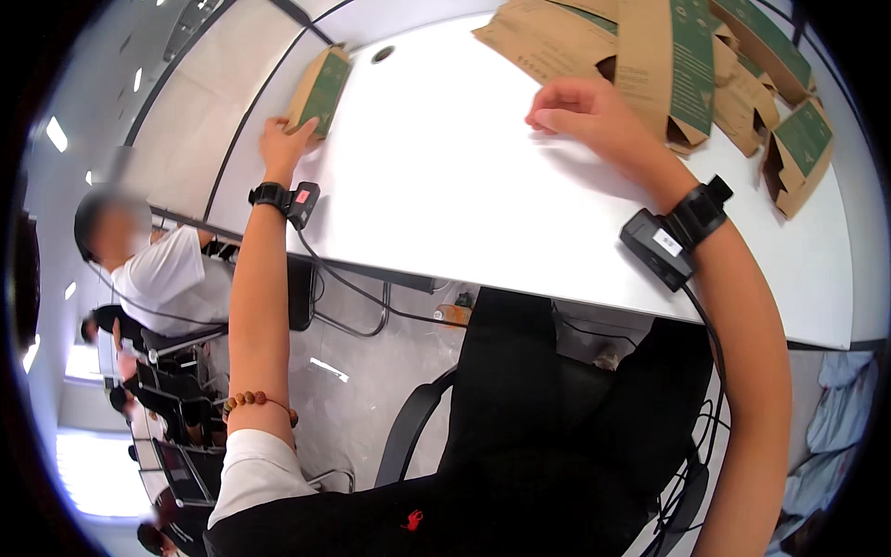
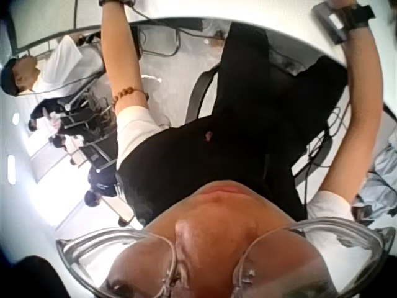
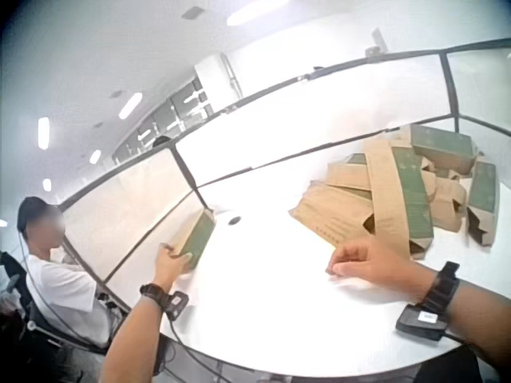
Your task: Fold and assemble cardboard boxes at a workstation.
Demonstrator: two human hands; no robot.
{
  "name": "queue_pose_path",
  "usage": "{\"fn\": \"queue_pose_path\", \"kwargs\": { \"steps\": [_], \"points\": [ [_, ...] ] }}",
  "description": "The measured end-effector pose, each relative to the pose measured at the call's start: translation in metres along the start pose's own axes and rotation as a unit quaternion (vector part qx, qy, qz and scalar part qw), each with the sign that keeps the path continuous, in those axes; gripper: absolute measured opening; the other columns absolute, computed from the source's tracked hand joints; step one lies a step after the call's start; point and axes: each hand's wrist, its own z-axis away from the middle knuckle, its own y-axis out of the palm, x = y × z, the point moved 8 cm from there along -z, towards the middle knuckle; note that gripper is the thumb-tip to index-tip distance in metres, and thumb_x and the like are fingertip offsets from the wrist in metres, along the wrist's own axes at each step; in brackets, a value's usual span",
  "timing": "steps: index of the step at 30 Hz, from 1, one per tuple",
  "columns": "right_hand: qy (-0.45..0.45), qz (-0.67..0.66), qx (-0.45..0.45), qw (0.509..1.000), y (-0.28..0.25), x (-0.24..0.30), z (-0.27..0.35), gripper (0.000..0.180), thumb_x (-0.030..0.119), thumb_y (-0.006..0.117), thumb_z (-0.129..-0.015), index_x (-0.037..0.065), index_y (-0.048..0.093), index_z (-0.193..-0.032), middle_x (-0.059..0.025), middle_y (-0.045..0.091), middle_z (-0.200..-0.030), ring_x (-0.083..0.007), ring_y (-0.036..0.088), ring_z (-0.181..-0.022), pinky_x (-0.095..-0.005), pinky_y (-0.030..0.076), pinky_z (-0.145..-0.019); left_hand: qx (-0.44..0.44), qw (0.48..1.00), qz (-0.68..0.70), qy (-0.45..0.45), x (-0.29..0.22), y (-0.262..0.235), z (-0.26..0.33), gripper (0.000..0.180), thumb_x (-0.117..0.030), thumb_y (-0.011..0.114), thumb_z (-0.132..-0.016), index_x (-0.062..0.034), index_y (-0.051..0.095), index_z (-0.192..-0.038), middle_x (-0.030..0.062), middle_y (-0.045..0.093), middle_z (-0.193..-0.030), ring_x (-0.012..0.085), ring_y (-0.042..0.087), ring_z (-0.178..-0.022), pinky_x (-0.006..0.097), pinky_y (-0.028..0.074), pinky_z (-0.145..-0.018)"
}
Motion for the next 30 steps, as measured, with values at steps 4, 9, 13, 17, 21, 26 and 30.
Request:
{"fn": "queue_pose_path", "kwargs": {
  "steps": [4,9,13,17,21,26,30],
  "points": [
    [-0.011,-0.011,0.003,1.0,0.0,-0.001,0.0,0.014,0.014,0.065,-0.096,0.001,0.068,-0.102,-0.0053,0.071,-0.101,-0.0124,0.066,-0.098,-0.0276,0.053,-0.093,0.014,0.98,0.164,-0.11,-0.014,-0.013,0.031,0.067,-0.029,0.092,-0.071,-0.0042,0.054,-0.119,0.0158,0.07,-0.105,0.0244,0.07,-0.091,0.037,0.059,-0.069],
    [-0.008,-0.027,0.019,0.999,0.005,-0.003,-0.002,0.015,0.015,0.066,-0.096,0.002,0.068,-0.102,-0.0044,0.07,-0.101,-0.0113,0.066,-0.098,-0.027,0.052,-0.093,-0.022,0.919,0.389,-0.065,-0.032,-0.093,0.126,0.056,-0.01,0.085,-0.084,-0.0036,0.048,-0.126,0.0137,0.06,-0.118,0.0211,0.064,-0.103,0.033,0.06,-0.075],
    [-0.024,0.022,0.017,0.999,-0.004,-0.01,-0.003,0.015,0.014,0.062,-0.099,0.001,0.067,-0.105,-0.0045,0.069,-0.104,-0.0122,0.065,-0.101,-0.0277,0.051,-0.094,-0.135,0.877,0.455,-0.076,-0.018,-0.199,0.211,0.043,-0.01,0.07,-0.097,-0.0068,0.047,-0.133,0.0122,0.062,-0.124,0.0215,0.065,-0.107,0.038,0.06,-0.082],
    [-0.022,0.047,0.024,0.998,-0.002,-0.001,-0.002,0.014,0.012,0.06,-0.099,0.001,0.067,-0.104,-0.0042,0.068,-0.104,-0.0123,0.064,-0.102,-0.028,0.051,-0.096,-0.256,0.853,0.449,-0.067,0.018,-0.279,0.255,0.039,-0.016,0.066,-0.1,-0.0077,0.045,-0.132,0.0128,0.06,-0.122,0.0255,0.065,-0.107,0.044,0.063,-0.083],
    [-0.013,0.055,0.025,0.998,-0.005,-0.003,-0.002,0.013,0.012,0.06,-0.098,0.003,0.068,-0.103,-0.0036,0.068,-0.104,-0.0125,0.063,-0.103,-0.0281,0.049,-0.098,-0.325,0.859,0.391,-0.066,0.02,-0.301,0.28,0.039,-0.016,0.066,-0.1,-0.004,0.044,-0.13,0.0147,0.06,-0.12,0.0242,0.065,-0.108,0.043,0.061,-0.086],
    [-0.009,0.05,0.023,0.998,-0.001,-0.004,-0.003,0.025,0.011,0.064,-0.096,0.003,0.065,-0.12,-0.0054,0.068,-0.112,-0.0148,0.063,-0.108,-0.0295,0.049,-0.099,-0.206,0.932,0.284,0.094,-0.102,-0.238,0.276,0.059,-0.001,0.075,-0.089,-0.0041,0.045,-0.14,0.013,0.061,-0.124,0.0222,0.064,-0.111,0.031,0.057,-0.089],
    [-0.087,0.134,-0.05,0.986,-0.006,0.013,0.003,0.071,0.014,0.074,-0.091,0.015,0.043,-0.155,-0.0099,0.058,-0.136,-0.0221,0.057,-0.122,-0.0341,0.051,-0.101,-0.062,0.933,0.352,-0.034,-0.174,-0.127,0.234,0.063,-0.017,0.086,-0.084,-0.0016,0.054,-0.135,0.0124,0.06,-0.12,0.0171,0.064,-0.097,0.029,0.059,-0.071]
  ]
}}
